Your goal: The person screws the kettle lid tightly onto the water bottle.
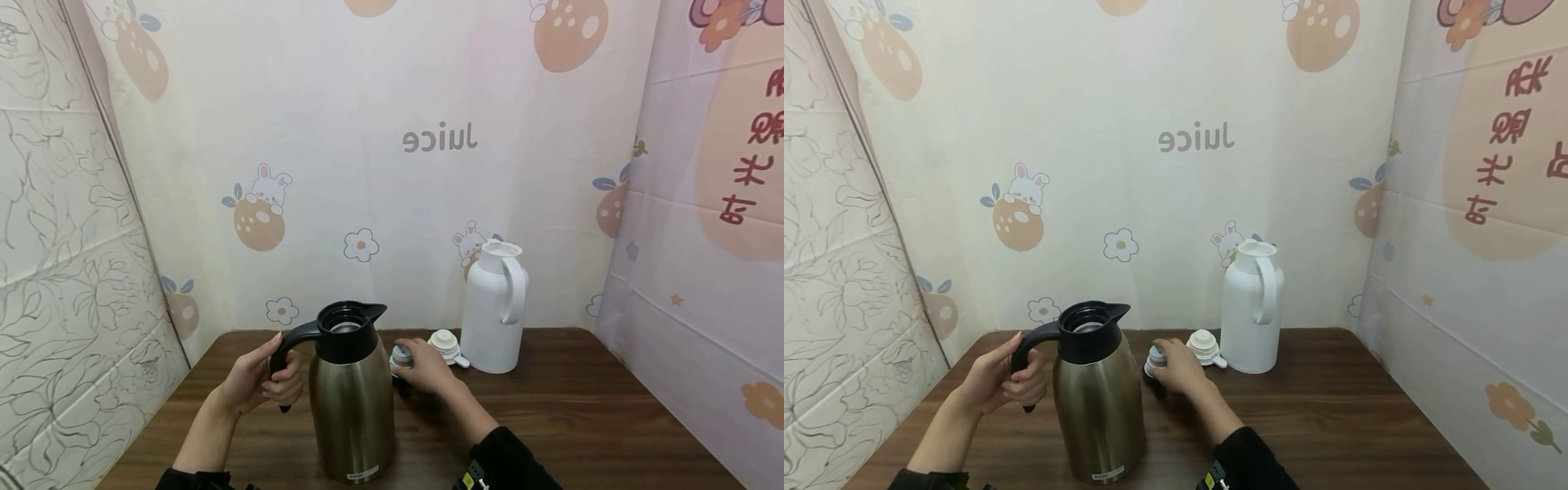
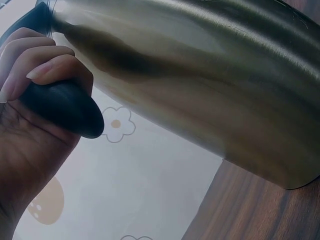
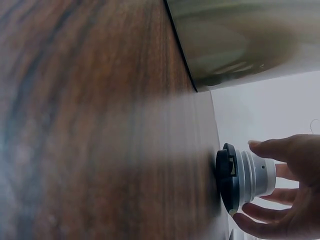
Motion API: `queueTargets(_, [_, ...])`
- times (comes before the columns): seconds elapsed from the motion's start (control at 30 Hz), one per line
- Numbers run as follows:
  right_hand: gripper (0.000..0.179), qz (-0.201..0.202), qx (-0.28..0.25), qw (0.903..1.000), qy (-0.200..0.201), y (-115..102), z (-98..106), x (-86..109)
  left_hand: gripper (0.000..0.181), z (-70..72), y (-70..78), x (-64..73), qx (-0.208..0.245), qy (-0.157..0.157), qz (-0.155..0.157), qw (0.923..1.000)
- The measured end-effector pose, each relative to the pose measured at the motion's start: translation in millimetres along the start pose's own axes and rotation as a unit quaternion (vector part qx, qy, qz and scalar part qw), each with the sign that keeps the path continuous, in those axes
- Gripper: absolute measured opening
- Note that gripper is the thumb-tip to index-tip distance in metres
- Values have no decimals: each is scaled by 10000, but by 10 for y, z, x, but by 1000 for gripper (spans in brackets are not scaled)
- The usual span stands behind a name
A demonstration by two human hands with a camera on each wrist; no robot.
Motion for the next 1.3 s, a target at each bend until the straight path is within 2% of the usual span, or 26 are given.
queueTargets(0.2, [42, 203, -44, 9998, 0, -10, 52, 85, 54, -5, -18, -4, -31, 6, 13, 10000])
queueTargets(0.43, [43, 592, 0, 9981, -160, -26, 118, 268, 55, -4, -29, 0, -13, -5, 22, 10000])
queueTargets(0.9, [45, 646, -63, 9941, -867, -56, 376, 674, 56, 4, -7, 5, -17, -41, 61, 10000])
queueTargets(1.17, [46, 912, 130, 9895, -1115, -37, 470, 745, 55, 11, -5, 24, -17, -66, -42, 10000])
queueTargets(1.3, [51, 978, -64, 9877, -1217, -12, 530, 764, 55, 7, -19, 11, -5, -56, -44, 10000])
Point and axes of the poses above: each hand's wrist, its own x-axis away from the middle knuckle, its own z-axis out of the back of the hand, y = z × x, the point moved 1 cm from there along -x, towards the middle knuckle, and after that the axes turned 5 degrees about -y, right-handed, at the moved point
